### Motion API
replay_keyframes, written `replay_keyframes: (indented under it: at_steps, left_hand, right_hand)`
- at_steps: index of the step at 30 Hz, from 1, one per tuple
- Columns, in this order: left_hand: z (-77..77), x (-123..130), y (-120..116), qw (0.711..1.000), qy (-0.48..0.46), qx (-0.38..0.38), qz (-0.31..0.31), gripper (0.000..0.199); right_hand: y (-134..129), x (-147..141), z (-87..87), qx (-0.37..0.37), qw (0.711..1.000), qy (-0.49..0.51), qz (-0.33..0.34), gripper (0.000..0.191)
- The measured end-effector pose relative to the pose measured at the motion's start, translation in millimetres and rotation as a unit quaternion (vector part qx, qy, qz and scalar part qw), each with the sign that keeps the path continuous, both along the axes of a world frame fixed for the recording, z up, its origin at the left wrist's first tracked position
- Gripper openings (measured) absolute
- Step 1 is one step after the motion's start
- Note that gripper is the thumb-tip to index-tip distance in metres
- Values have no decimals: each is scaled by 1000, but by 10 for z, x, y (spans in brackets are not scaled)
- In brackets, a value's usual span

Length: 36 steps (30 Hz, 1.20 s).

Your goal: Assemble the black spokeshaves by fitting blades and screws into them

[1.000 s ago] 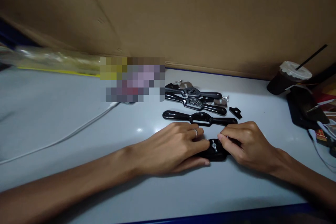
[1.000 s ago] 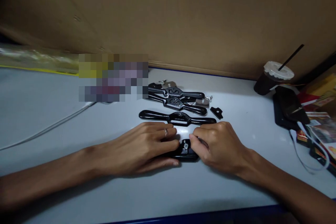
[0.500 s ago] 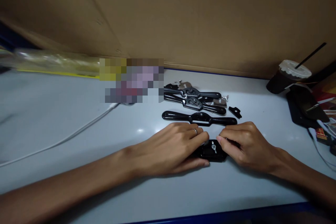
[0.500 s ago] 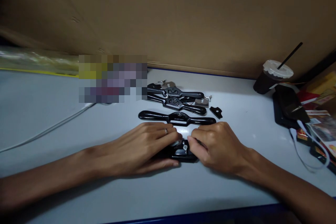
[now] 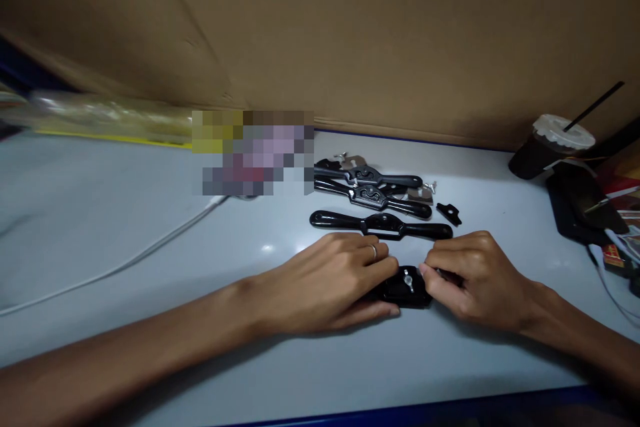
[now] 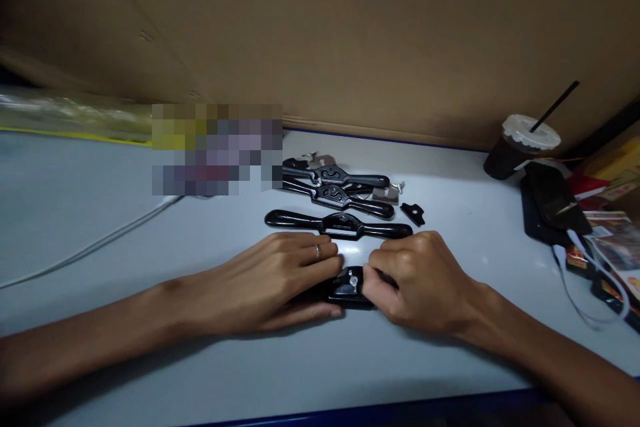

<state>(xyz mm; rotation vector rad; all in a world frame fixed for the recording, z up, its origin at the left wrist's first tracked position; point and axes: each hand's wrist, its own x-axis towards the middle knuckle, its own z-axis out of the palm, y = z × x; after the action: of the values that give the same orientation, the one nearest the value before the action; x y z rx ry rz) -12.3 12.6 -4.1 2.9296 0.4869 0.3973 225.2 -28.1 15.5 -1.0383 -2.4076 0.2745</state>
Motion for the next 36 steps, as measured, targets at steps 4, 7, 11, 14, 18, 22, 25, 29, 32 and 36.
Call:
replay_keyframes:
  at_steps: [4,7,11,14,18,22,25,29,32,36]
  left_hand:
    - [11,4,-1,1000,2,1,-6,31]
    - [18,1,1,1000,7,-3,-5,31]
    - [16,-3,8,1000,6,-6,-5,31]
    - [0,-3,12,1000,1,-4,-6,32]
    - [-8,-3,9,1000,0,-2,-9,32]
    - [9,6,1,1000,-4,5,-10,31]
    - [12,8,2,1000,0,2,-6,32]
    - [-1,3,10,1000,-4,-3,-6,32]
    - [-4,-1,13,1000,-3,-8,-9,31]
    - [-1,-5,12,1000,-1,-2,-7,31]
  right_hand:
    - [-6,-14,-7,1,1000,6,4,36]
    - [-7,-18,6,1,1000,10,7,35]
    - [-10,-13,16,-2,1000,10,10,35]
    - [-14,-7,9,-3,1000,4,10,35]
    - [-15,-1,-12,-3,1000,7,9,34]
    - [-6,3,-11,-4,1000,6,7,35]
    - [-3,0,20,6,1000,25,7,36]
    - [-17,-14,67,-5,996,79,42,26]
    - [-28,-19,69,-11,996,68,63,24]
    - [-18,-4,34,-11,998,41,46,30]
